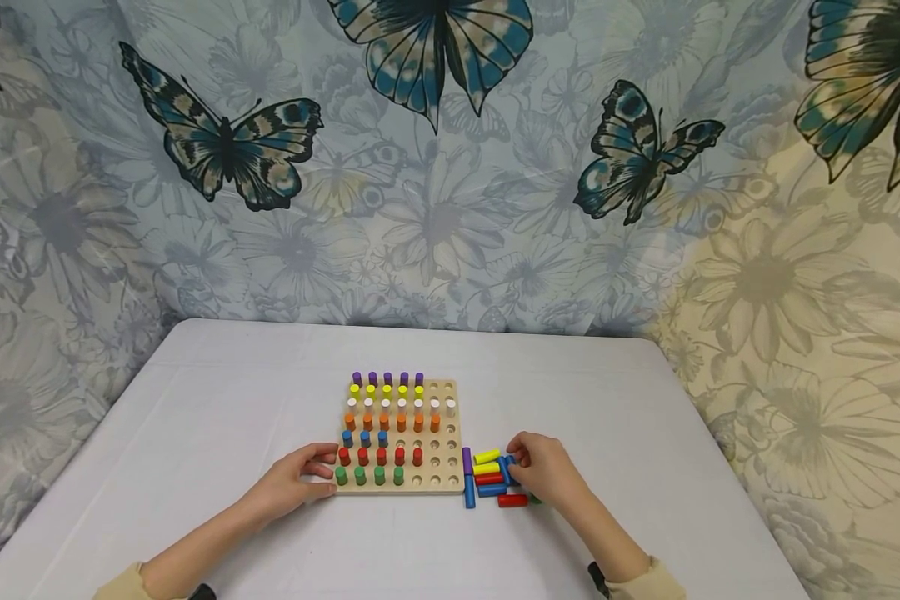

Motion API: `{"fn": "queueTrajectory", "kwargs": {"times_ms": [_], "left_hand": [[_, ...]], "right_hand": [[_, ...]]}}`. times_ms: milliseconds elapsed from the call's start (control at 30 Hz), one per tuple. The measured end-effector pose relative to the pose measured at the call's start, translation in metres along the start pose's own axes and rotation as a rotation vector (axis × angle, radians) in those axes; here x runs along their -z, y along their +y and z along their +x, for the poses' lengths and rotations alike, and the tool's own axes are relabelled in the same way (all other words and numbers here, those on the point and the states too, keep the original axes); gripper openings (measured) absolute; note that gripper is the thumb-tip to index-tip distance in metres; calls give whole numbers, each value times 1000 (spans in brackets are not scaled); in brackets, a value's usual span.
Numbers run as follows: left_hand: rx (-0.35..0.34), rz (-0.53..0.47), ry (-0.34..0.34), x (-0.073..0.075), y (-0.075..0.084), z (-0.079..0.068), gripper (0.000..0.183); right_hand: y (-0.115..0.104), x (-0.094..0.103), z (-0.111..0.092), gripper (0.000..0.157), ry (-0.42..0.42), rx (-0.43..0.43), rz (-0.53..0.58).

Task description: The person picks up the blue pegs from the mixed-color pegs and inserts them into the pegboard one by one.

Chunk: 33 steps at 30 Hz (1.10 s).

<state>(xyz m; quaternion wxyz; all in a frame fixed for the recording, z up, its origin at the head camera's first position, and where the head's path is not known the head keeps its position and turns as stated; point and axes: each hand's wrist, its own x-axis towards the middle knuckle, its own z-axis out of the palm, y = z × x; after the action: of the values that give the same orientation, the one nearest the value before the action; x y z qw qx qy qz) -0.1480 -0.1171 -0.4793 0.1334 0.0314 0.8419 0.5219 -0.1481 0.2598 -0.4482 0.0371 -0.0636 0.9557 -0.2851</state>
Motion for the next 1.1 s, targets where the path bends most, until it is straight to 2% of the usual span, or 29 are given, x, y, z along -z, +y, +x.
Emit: {"fn": "queueTrajectory", "kwargs": {"times_ms": [400, 833, 1100], "left_hand": [[7, -6, 1, 0, 1, 0, 58], [-18, 3, -5, 0, -3, 1, 58], [-16, 7, -2, 0, -3, 2, 58]], "right_hand": [[-9, 3, 11, 17, -79, -14, -130], [-12, 6, 14, 15, -116, -25, -160], [-11, 6, 13, 16, -110, -19, -159]]}}
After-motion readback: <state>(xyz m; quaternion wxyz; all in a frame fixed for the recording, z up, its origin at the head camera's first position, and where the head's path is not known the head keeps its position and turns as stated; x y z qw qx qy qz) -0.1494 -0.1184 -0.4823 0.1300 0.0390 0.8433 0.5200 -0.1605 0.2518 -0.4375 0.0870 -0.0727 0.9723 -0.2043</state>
